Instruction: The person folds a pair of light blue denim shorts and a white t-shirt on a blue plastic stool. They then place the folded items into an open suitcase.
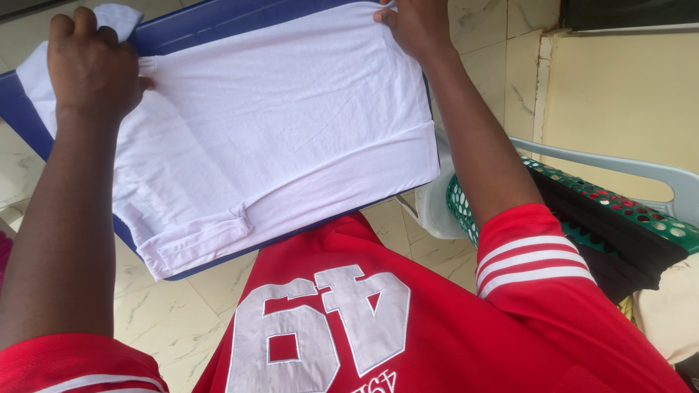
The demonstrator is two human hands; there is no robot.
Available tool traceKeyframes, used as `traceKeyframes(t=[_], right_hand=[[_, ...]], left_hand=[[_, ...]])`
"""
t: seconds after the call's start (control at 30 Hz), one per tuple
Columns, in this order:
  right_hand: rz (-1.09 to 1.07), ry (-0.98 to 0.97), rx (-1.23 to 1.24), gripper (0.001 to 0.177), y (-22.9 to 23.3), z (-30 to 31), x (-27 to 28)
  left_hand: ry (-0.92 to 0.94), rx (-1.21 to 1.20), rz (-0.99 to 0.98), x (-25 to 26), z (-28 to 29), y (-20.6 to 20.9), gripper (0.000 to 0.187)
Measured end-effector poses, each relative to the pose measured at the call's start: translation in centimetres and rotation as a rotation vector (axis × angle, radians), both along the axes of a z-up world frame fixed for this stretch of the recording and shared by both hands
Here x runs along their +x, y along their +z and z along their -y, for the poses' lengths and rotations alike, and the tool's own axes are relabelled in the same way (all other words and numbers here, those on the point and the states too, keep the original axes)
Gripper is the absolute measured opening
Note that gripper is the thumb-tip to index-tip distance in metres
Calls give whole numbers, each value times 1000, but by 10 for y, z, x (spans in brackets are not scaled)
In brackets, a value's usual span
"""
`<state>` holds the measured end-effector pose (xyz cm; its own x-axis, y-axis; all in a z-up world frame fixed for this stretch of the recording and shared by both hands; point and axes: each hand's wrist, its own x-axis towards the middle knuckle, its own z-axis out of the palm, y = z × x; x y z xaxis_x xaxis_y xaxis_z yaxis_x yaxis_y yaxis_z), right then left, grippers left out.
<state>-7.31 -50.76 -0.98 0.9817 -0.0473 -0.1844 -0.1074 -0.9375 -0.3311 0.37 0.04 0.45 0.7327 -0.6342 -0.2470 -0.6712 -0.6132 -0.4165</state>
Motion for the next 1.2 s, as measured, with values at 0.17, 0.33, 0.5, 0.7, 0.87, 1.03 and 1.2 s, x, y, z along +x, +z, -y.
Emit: traceKeyframes(t=[0.17, 0.33, 0.5, 0.7, 0.87, 1.03, 1.2], right_hand=[[83, 108, 40, 20, 16, 3, 4], [152, 189, 18, 13, 41, 6, -21], [326, 306, -123, 20, 71, 4, -80], [240, 205, -188, 21, 52, -7, -138], [237, 112, -149, 25, 41, -7, -152], [201, 102, -141, 27, 41, -6, -163], [95, -127, -214, 30, 35, -2, -168]], left_hand=[[-76, 53, 93, -3, 1, 53, 10], [-280, -51, -61, -24, -8, 96, 11], [-142, -158, -315, -79, -36, 81, 18], [29, -392, -465, -165, -48, 47, 21], [89, -425, -499, -201, -47, 31, 21], [163, -335, -608, -211, -41, 40, 30], [221, -270, -781, -222, -36, 46, 41]])
